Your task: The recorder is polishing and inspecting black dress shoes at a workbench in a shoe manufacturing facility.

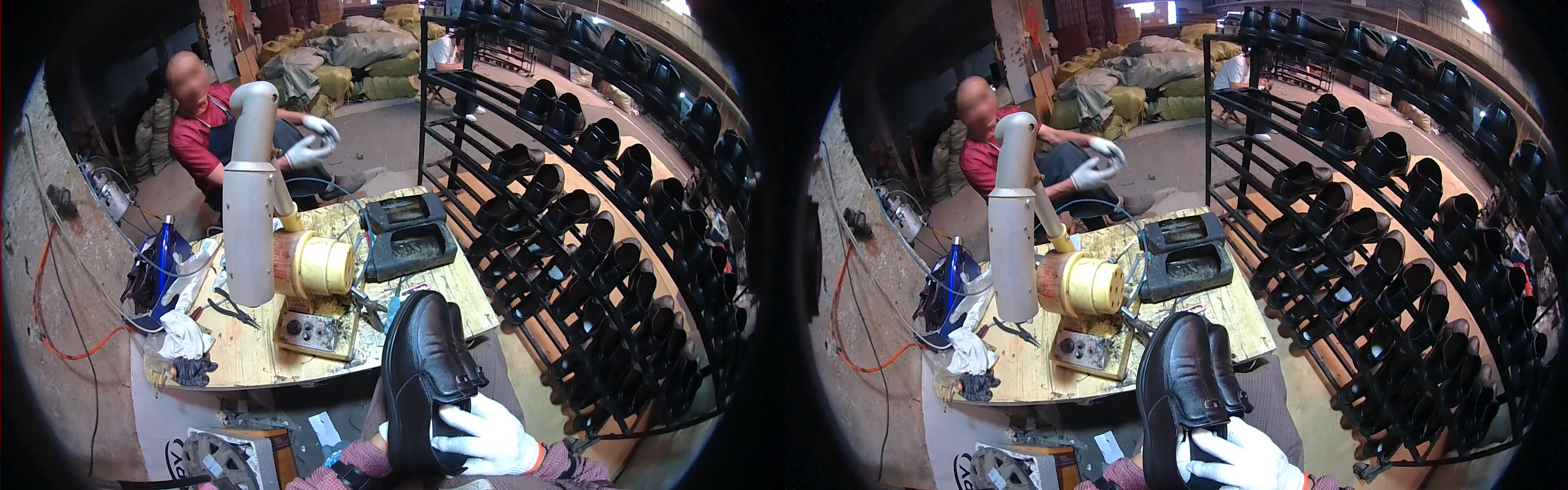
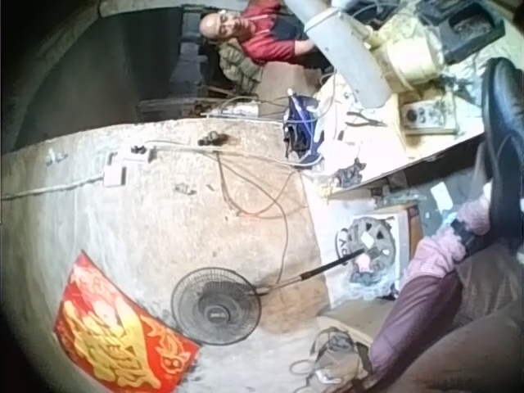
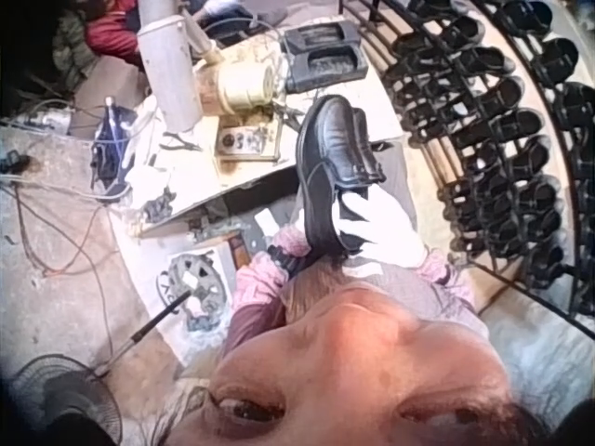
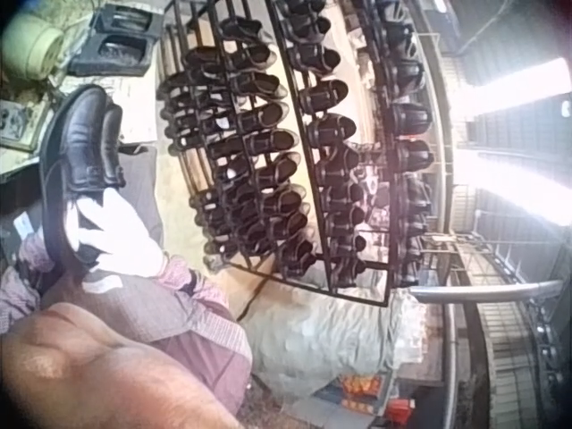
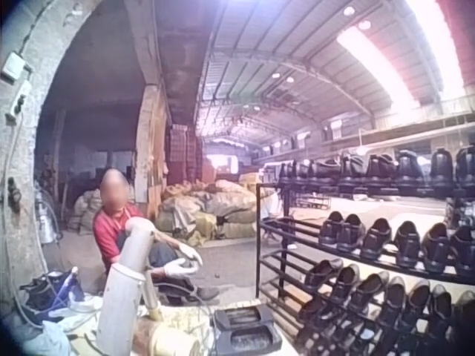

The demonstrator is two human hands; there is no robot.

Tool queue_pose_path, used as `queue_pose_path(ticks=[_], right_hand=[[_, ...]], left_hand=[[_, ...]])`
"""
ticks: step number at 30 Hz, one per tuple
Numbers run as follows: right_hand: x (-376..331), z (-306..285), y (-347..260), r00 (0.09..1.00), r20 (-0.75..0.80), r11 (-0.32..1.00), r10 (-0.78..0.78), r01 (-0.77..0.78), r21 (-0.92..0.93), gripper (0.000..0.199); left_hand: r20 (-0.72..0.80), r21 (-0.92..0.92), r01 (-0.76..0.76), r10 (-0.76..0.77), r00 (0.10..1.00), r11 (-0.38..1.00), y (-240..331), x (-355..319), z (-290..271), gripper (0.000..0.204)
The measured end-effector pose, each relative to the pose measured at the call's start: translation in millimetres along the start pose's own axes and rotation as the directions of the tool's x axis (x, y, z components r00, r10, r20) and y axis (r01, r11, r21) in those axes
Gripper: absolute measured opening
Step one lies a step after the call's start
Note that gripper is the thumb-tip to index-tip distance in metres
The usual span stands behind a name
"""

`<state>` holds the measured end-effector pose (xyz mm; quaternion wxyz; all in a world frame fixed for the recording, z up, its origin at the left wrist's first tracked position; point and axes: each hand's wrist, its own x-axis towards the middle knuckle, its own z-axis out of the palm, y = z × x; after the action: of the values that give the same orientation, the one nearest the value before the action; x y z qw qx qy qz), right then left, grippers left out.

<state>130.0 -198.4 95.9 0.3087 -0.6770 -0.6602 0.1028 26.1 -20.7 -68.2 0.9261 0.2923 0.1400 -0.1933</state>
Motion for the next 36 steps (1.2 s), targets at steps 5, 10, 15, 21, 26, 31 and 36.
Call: queue_pose_path(ticks=[5,10,15,21,26,31,36], right_hand=[[1,1,-5,0.989,0.022,0.971,0.145,-0.138,-0.194,0.057],[6,4,-1,0.989,0.070,0.992,0.126,-0.128,0.013,0.050],[11,-3,-2,0.991,0.071,0.992,0.111,-0.105,-0.076,0.052],[5,-10,-6,0.985,-0.087,0.980,0.150,-0.160,-0.121,0.052],[-26,-9,2,0.923,-0.338,0.981,0.185,-0.192,0.011,0.046],[-72,-12,12,0.745,-0.465,0.863,0.478,-0.497,0.090,0.055],[-111,-8,32,0.322,-0.394,0.508,0.861,-0.514,0.691,0.040]], left_hand=[[0.028,0.013,0.018,-0.019,0.999,1.000,-1,3,3,0.068],[0.057,0.027,0.023,-0.025,0.998,0.999,0,7,6,0.068],[0.126,0.073,0.016,-0.026,0.992,0.997,4,18,18,0.068],[0.260,0.137,0.000,-0.036,0.965,0.991,12,40,41,0.069],[0.304,0.164,-0.018,-0.034,0.952,0.986,13,46,45,0.069],[0.056,0.301,0.009,-0.027,0.998,0.953,29,40,19,0.068],[-0.156,0.243,0.138,-0.101,0.983,0.960,29,9,-32,0.095]])
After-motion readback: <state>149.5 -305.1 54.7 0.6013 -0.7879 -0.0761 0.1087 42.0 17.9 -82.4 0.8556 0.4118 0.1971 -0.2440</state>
